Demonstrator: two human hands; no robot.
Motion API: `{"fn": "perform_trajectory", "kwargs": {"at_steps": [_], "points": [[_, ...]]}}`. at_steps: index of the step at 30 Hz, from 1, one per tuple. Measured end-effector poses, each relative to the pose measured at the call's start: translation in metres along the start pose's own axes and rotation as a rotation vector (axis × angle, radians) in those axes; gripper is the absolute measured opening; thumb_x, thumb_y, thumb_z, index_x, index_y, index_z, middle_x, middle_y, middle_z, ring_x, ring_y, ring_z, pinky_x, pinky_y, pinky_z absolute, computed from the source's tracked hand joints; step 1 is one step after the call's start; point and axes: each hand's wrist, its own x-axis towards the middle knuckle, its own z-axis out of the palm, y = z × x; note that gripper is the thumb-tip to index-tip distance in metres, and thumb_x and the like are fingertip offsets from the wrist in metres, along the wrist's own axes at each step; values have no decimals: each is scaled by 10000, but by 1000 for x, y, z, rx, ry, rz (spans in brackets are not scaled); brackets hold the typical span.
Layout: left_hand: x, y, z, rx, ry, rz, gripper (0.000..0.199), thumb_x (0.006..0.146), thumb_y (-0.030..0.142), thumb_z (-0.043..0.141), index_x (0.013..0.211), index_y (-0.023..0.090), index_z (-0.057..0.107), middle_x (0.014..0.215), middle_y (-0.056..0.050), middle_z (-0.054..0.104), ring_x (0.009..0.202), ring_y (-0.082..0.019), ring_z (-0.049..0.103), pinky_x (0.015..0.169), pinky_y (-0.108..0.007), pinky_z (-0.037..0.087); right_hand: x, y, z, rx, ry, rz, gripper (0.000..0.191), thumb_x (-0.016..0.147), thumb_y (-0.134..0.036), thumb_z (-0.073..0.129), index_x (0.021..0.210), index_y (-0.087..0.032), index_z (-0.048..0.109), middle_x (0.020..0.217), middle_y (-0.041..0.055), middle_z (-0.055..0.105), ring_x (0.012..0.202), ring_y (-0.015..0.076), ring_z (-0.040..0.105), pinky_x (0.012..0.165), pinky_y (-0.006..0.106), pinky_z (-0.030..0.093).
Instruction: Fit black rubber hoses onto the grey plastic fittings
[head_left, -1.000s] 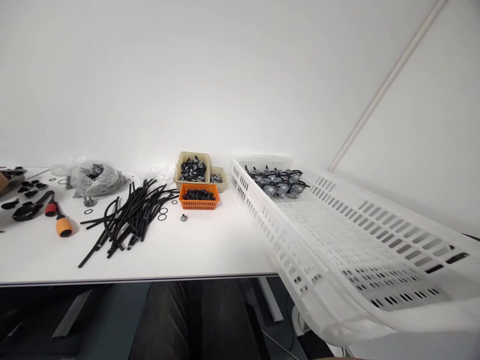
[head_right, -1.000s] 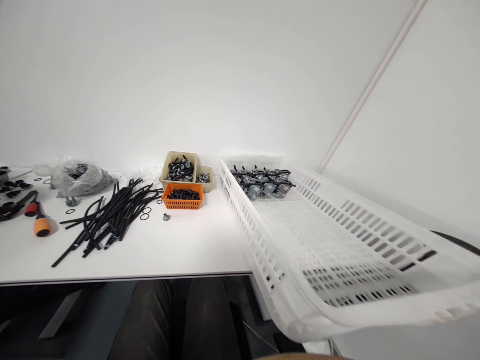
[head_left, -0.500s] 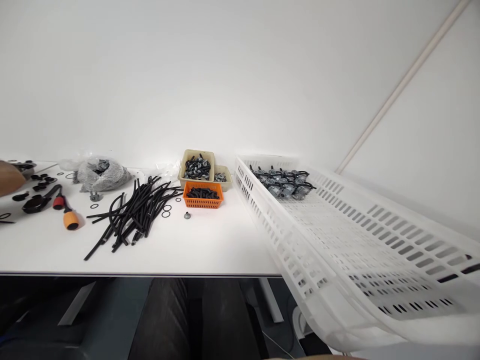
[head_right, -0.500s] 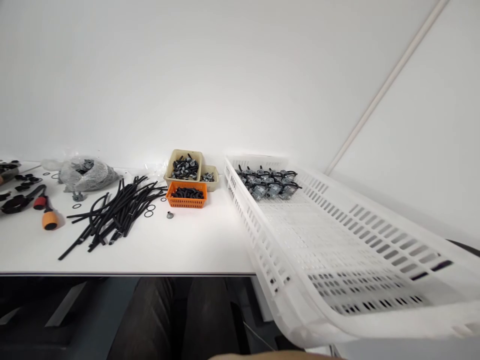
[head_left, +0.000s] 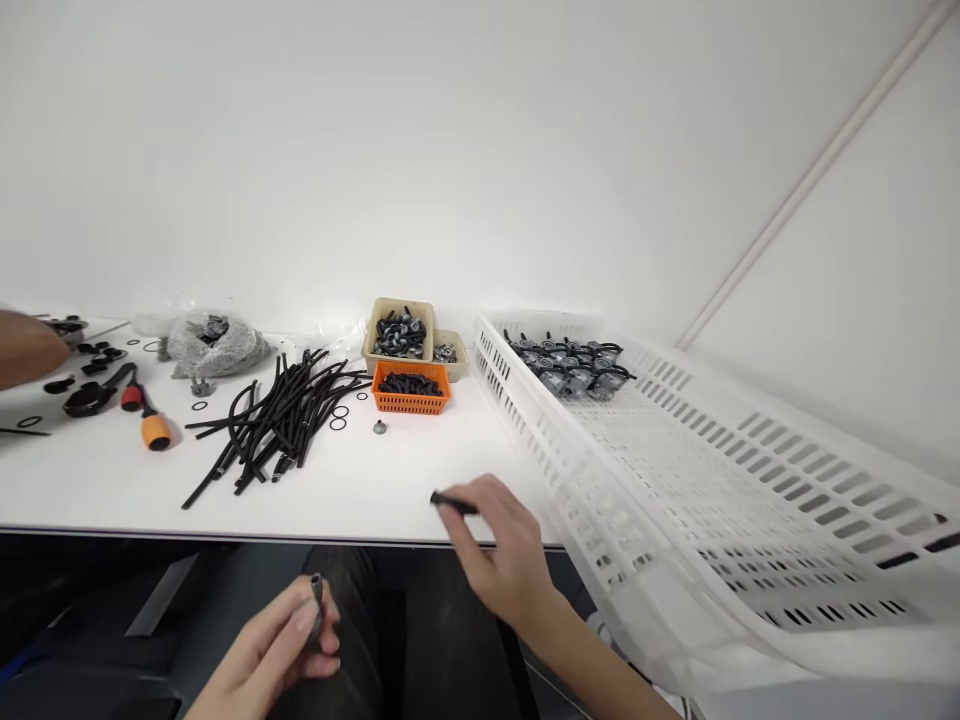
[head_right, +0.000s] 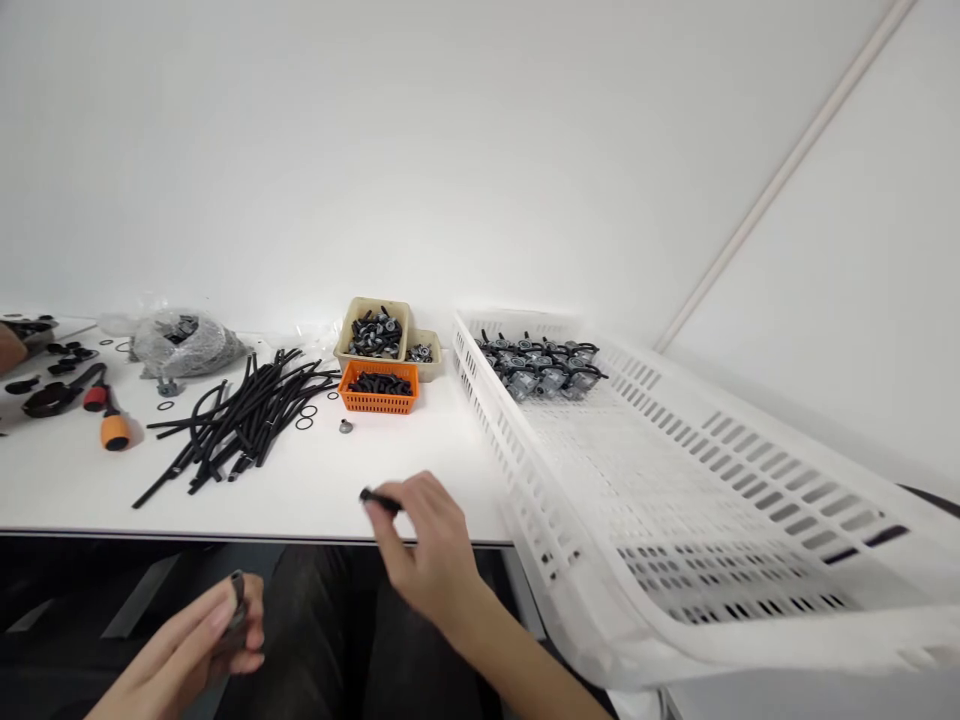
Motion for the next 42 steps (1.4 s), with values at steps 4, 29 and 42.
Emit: {"fn": "perform_trajectory", "kwargs": {"at_steps": [4,29,42], "points": [[28,34,15,290,34,237,447,735,588,657,976,212,675,712,-5,575,729,-166,585,758,-302,516,21,35,16,60,82,318,115,887,-282,547,879,-187,611,803,51,691,706,161,635,661,282,519],[220,71,25,1376,75,1171,178,883,295,550,881,212,707,961,-76,612,957,-242,539,882,-416,411,77,182,109,-86,70,396,200,821,-218,576,973,-211,706,1030,91,610,1055,263,526,980,441,416],[226,70,25,1258,105,977,172,862,310,576,886,206,711,917,-68,672,925,-239,596,866,-394,428,73,158,103,-160,243,211,245,850,-146,444,921,-199,672,931,101,613,959,256,527,897,419,449]]}}
